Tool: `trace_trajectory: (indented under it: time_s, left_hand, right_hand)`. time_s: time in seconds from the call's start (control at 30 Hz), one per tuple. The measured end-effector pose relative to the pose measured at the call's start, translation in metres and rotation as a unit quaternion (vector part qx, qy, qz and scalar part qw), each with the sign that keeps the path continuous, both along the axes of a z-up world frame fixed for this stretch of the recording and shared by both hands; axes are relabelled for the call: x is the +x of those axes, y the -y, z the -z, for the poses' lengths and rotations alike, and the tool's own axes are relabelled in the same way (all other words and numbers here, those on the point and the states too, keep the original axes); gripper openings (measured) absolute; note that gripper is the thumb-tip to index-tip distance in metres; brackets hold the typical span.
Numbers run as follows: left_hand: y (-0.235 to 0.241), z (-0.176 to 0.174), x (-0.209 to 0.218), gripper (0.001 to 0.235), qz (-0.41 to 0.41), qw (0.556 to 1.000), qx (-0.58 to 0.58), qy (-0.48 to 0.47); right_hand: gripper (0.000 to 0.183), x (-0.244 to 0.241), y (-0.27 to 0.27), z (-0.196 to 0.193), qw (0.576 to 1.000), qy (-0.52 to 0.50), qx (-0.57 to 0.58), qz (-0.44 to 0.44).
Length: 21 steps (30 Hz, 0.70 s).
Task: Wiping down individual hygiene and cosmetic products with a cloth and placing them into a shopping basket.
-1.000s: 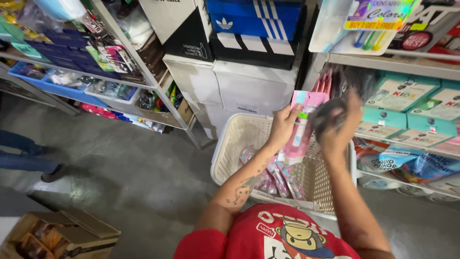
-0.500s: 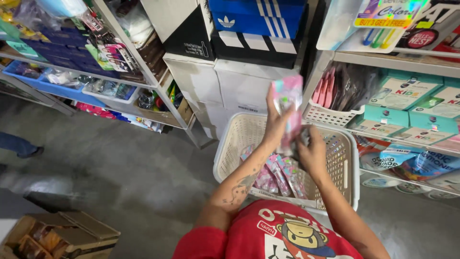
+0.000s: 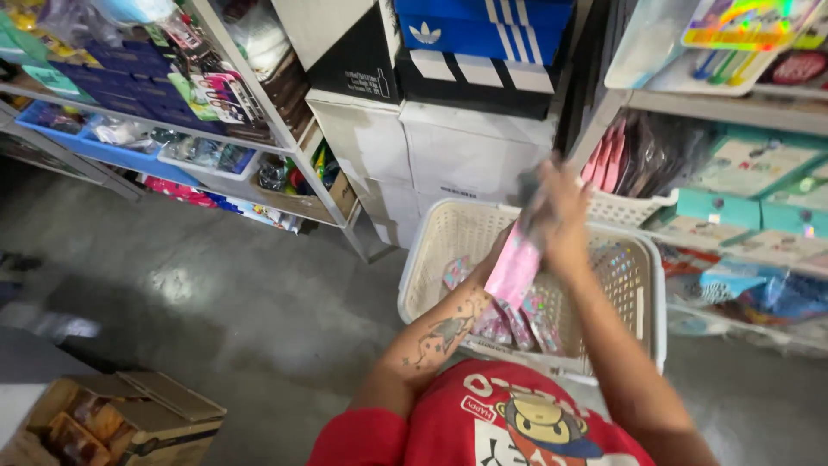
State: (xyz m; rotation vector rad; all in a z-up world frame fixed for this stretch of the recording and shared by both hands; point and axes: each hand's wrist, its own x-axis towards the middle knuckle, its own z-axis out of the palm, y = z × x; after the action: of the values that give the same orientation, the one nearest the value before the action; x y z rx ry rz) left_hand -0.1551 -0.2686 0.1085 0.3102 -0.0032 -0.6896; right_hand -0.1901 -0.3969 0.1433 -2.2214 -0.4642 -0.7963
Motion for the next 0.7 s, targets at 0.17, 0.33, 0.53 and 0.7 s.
trace_trajectory:
  time_s: [0.17,0.33,0.53,0.7]
  left_hand:
    - [0.008,-0.006,-0.002,0.058,0.033,0.998,0.048,-0.009]
    - [0.025,-0.014,0.004,0.062,0.065,0.994,0.091,-0.010]
    - [0.040,0.017,0.000,0.066,0.094,0.986,0.134,-0.021]
    - [0.018,0.014,0.014,0.084,-0.125,0.961,0.114,0.219]
  right_hand:
    - [0.054,-0.025,-0.041,-0.034,0.983,-0.081,0.164,0.020]
    - [0.055,-0.056,-0.065,-0.017,0.994,-0.050,0.082,-0.055]
    - [0.051,-0.024,-0.030,-0.034,0.957,-0.061,0.278,0.058]
    - [0.035,-0.055,-0.029,0.048,0.961,-0.169,0.217,0.006]
